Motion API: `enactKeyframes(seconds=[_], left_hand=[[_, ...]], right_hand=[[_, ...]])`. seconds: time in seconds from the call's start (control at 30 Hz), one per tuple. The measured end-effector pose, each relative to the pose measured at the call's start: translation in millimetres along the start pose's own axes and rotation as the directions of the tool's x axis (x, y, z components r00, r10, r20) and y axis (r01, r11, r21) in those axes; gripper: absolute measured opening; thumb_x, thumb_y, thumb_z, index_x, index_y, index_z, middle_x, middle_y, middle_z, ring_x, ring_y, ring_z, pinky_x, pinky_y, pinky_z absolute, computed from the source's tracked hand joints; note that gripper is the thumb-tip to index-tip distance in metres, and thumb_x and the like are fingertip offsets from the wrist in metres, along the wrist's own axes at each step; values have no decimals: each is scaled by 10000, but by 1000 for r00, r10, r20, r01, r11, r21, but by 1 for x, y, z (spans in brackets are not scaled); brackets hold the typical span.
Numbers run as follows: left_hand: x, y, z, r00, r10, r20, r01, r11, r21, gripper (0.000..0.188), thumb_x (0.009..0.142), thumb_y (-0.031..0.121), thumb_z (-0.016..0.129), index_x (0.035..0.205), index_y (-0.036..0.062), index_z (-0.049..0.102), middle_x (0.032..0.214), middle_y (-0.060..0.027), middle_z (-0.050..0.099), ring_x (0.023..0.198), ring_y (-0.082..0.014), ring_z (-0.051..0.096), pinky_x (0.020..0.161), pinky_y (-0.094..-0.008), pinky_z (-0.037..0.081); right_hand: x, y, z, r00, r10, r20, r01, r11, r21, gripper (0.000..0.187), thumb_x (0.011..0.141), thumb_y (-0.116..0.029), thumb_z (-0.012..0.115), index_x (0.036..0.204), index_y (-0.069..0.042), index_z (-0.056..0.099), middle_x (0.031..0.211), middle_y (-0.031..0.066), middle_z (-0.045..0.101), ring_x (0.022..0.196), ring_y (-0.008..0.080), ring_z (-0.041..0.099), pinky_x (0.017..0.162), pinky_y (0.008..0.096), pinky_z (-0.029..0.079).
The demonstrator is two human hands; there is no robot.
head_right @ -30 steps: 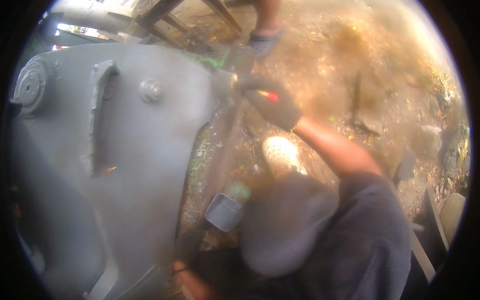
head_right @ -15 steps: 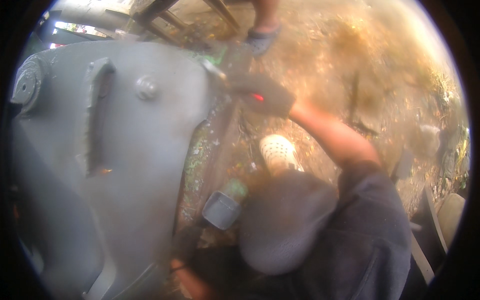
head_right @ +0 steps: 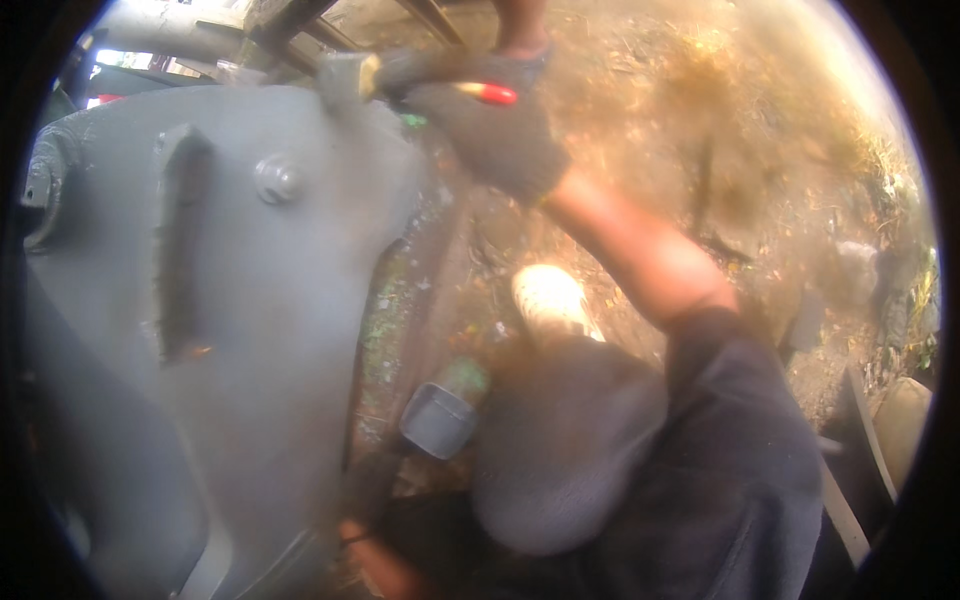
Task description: The person kneels beside a large gray metal object and uses a paintbrush to apply gray paint to its lower side. They repeatedly dip the brush into a small paint container and continue brushing along the curved surface.
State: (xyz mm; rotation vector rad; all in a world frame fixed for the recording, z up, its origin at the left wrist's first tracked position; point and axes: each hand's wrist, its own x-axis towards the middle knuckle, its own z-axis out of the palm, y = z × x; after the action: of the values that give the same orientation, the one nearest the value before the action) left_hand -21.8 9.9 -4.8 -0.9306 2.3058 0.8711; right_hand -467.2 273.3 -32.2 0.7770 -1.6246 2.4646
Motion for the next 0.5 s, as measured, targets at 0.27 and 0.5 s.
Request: enactKeyframes(seconds=[0.27,0.5], left_hand=[[-6,10,-3,997,-76,-3,76,997,-12,377,974,357,662,1114,23,768,972,-133,763,893,-207,696,827,-373,530],[-5,47,-9,953,-301,38,303,952,-45,394,982,374,641,1119,27,766,965,-150,758,884,-230,700,824,-378,529]], right_hand=[[-49,50,-12,947,320,-37,-280,874,397,300,1044,-116,611,1302,18,681,1265,129,725,1154,224,700,995,387,590],[-83,91,-31,878,469,-93,-472,882,-6,309,1030,-185,656,1257,18,707,1215,127,732,1068,190,723,965,332,591]])
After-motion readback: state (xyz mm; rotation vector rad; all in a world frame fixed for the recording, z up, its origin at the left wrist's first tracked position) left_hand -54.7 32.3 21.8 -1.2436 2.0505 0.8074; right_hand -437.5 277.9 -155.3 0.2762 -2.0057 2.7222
